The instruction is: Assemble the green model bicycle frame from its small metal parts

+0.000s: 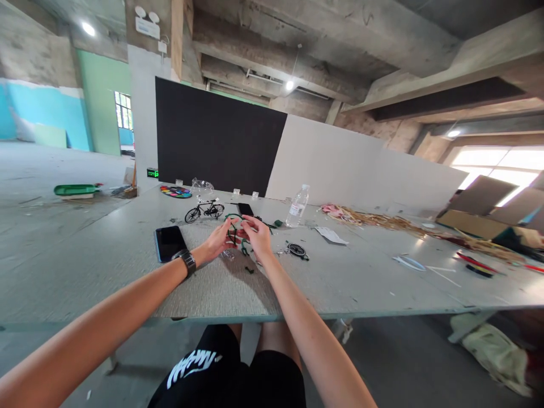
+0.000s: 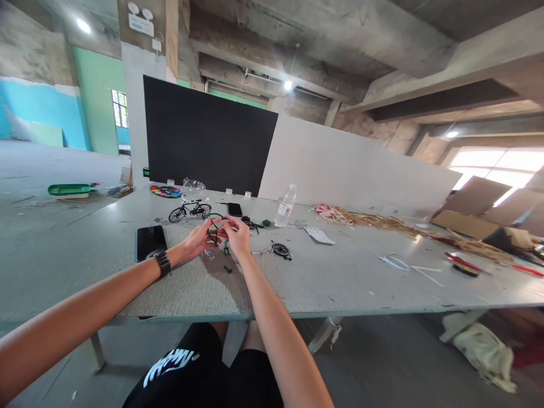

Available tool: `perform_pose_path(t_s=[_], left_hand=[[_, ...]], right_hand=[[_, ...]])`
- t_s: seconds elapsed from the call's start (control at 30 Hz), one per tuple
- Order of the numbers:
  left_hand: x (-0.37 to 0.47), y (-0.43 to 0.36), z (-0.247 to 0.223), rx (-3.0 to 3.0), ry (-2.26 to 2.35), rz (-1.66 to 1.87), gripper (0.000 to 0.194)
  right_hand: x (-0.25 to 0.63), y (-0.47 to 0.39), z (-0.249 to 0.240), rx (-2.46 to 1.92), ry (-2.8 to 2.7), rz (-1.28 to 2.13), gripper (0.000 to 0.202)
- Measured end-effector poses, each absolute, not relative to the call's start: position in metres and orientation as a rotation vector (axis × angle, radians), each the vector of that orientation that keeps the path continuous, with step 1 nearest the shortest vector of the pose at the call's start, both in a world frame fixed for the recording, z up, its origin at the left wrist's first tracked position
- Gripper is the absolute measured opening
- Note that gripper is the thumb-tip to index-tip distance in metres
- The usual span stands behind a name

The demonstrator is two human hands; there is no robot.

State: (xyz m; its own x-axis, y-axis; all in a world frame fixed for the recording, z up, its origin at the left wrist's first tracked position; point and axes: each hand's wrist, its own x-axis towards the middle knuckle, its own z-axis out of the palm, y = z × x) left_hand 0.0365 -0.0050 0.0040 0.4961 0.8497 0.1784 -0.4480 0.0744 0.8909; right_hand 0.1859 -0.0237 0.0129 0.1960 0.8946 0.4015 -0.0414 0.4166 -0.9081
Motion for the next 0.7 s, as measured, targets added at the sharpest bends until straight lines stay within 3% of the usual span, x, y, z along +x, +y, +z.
perform_pose_path(t_s=[0.33,0.47,0.7], left_hand=[[0.025,-0.005,0.012,0.986,0.428,0.907,0.053],[0.027,-0.001,0.009,0.941,0.453,0.968,0.047],[0.028,0.002,0.009,0.931,0.452,1.025,0.041]], right_hand=[[0.197,-0.017,0.01,-0.983,-1.099,0.642,0.045],[0.196,-0.017,0.011,-1.026,-1.175,0.613,0.037],[0.192,-0.021,0.014,-1.0,-1.269,0.621,0.042]])
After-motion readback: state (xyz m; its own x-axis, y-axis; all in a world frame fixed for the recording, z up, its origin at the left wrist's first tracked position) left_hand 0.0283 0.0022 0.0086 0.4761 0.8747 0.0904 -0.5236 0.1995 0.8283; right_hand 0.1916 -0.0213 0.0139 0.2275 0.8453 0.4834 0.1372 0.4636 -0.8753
